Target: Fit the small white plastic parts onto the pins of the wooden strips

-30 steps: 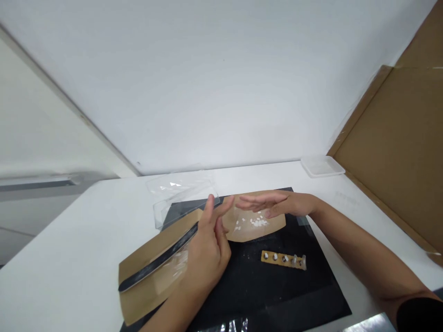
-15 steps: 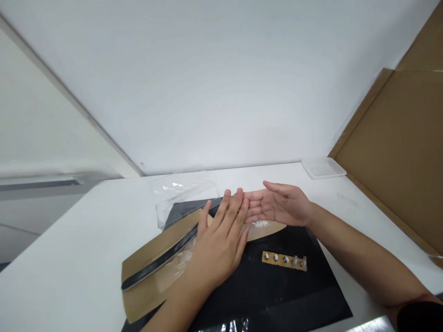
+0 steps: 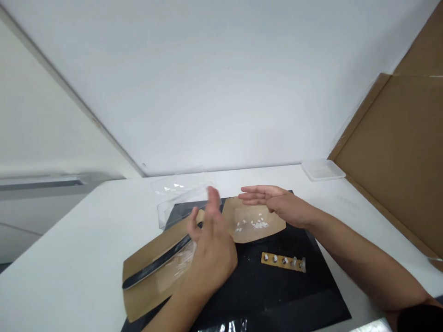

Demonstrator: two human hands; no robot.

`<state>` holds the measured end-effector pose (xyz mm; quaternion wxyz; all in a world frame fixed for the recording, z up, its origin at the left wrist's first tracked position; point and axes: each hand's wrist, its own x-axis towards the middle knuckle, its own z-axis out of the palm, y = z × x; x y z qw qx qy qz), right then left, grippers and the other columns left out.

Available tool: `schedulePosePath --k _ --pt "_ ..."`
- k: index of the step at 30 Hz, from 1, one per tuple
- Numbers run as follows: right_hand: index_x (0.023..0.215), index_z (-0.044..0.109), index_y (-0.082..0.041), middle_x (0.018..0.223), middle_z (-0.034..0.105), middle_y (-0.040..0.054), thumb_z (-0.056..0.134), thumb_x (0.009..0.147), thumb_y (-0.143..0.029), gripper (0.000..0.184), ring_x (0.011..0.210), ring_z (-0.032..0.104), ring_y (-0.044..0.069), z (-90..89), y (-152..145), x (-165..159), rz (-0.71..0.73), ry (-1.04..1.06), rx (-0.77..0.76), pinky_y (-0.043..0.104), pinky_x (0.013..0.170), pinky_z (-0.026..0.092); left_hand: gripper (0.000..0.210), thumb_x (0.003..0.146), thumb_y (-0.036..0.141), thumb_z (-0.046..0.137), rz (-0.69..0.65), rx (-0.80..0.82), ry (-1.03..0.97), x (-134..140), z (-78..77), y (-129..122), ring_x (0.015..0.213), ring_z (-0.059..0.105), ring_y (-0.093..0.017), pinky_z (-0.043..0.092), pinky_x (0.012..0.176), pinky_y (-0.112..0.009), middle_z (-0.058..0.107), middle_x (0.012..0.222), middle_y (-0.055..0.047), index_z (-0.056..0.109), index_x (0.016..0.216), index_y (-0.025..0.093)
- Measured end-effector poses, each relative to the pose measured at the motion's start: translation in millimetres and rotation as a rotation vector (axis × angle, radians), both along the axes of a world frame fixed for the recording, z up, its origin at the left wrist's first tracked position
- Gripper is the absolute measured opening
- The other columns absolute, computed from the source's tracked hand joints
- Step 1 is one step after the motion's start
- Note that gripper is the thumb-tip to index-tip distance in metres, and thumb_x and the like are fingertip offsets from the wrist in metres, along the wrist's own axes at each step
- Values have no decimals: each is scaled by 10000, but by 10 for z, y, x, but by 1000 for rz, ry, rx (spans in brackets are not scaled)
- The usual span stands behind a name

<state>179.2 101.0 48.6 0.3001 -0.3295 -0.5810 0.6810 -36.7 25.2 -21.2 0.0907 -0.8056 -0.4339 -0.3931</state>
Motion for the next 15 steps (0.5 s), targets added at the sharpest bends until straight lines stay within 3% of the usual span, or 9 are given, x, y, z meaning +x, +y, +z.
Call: schedulePosePath --k 3,5,7,10,13,15 --pt "1216 730 -190 1354 743 116 560 839 -183 414 1365 637 306 -28 -59 -90 83 164 -181 557 1271 370 726 1060 297 512 -123 15 268 46 75 -49 1537 431 -372 53 1297 -650 370 1692 -207 185 1704 220" --pt "1158 737 -137 1323 747 174 493 930 -286 366 1343 650 324 -31 -99 -136 117 270 -258 556 1247 411 662 1075 458 484 -114 -8 371 65 117 -33 1518 461 -351 -36 1309 -606 452 1654 -177 317 1671 225" --pt "1136 735 -122 1320 740 194 446 996 -337 386 1326 659 306 -36 -131 -174 78 338 -279 529 1242 433 656 1091 483 431 -55 -13 370 70 151 2 1510 473 -337 -75 1308 -582 461 1648 -177 321 1669 194" --pt "1202 733 -141 1409 700 163 544 1020 -370 348 1347 646 267 -65 -148 -226 29 398 -239 493 1281 398 686 1095 423 415 45 4 316 62 181 39 1513 467 -351 -41 1297 -600 428 1657 -218 237 1690 130" --pt "1201 760 -189 1415 706 118 768 932 -412 350 1327 662 250 -129 -109 -259 -59 428 -122 474 1291 392 713 1077 400 465 119 6 258 61 186 37 1531 442 -361 -14 1289 -610 398 1675 -223 216 1698 152" --pt "1085 791 -208 1248 790 100 870 844 -450 350 1182 741 235 -171 -53 -254 -150 392 -71 470 1232 471 681 1062 366 505 130 3 226 63 183 23 1539 432 -364 23 1283 -614 379 1688 -216 286 1683 195"
